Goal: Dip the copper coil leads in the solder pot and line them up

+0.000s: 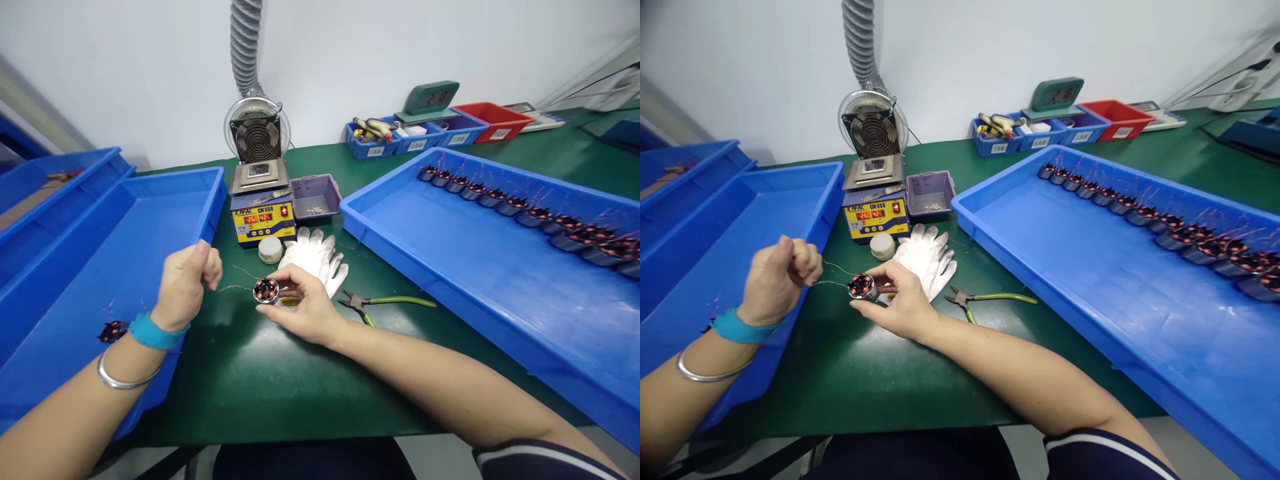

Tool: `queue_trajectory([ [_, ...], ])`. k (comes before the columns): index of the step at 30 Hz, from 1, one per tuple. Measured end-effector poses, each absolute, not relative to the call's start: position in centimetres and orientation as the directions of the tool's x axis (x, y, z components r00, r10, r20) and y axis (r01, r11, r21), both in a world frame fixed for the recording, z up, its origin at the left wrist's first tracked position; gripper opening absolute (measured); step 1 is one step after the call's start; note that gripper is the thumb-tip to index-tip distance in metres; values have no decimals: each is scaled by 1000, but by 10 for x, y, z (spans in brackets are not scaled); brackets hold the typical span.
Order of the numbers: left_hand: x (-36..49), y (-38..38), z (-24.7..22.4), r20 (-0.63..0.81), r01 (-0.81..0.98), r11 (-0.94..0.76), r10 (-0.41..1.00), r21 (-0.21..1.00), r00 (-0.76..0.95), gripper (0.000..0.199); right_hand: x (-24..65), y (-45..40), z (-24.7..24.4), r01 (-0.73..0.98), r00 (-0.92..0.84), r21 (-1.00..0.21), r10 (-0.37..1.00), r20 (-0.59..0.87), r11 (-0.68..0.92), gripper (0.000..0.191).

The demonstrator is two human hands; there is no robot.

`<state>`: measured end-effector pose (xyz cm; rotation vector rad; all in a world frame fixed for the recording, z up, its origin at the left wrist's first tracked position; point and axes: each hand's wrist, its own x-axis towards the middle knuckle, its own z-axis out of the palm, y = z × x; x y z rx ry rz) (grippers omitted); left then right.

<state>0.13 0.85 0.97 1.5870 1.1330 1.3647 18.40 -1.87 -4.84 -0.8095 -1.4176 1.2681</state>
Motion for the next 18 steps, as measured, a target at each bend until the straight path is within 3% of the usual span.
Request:
queue_trajectory([
  [3, 1, 4, 9, 215, 337, -309, 933, 890, 288, 43, 183, -19, -48, -128, -238, -960, 932, 274, 250, 32],
  [6, 6, -2, 10, 191, 508, -337, 929, 793, 318, 34, 184, -20, -47, -85, -251, -953, 919, 303, 291, 30],
  [9, 7, -2, 15, 273, 564, -352, 936, 747, 222, 36, 186, -20, -47, -50, -279, -949, 908, 313, 311, 29],
  [12, -2, 5, 20, 433, 394, -385, 900, 835, -38, 37, 187, -18, -47, -50, -272, -957, 918, 289, 286, 29],
  [14, -7, 9, 22, 458, 296, -400, 875, 867, -160, 35, 188, -16, -45, -83, -260, -964, 929, 264, 251, 31],
  [16, -5, 9, 21, 407, 337, -343, 902, 877, -143, 32, 189, -12, -40, -132, -251, -971, 941, 228, 200, 34],
  [18, 3, 4, 17, 285, 443, -252, 959, 861, -8, 31, 192, -5, -34, -176, -244, -975, 954, 174, 133, 40],
])
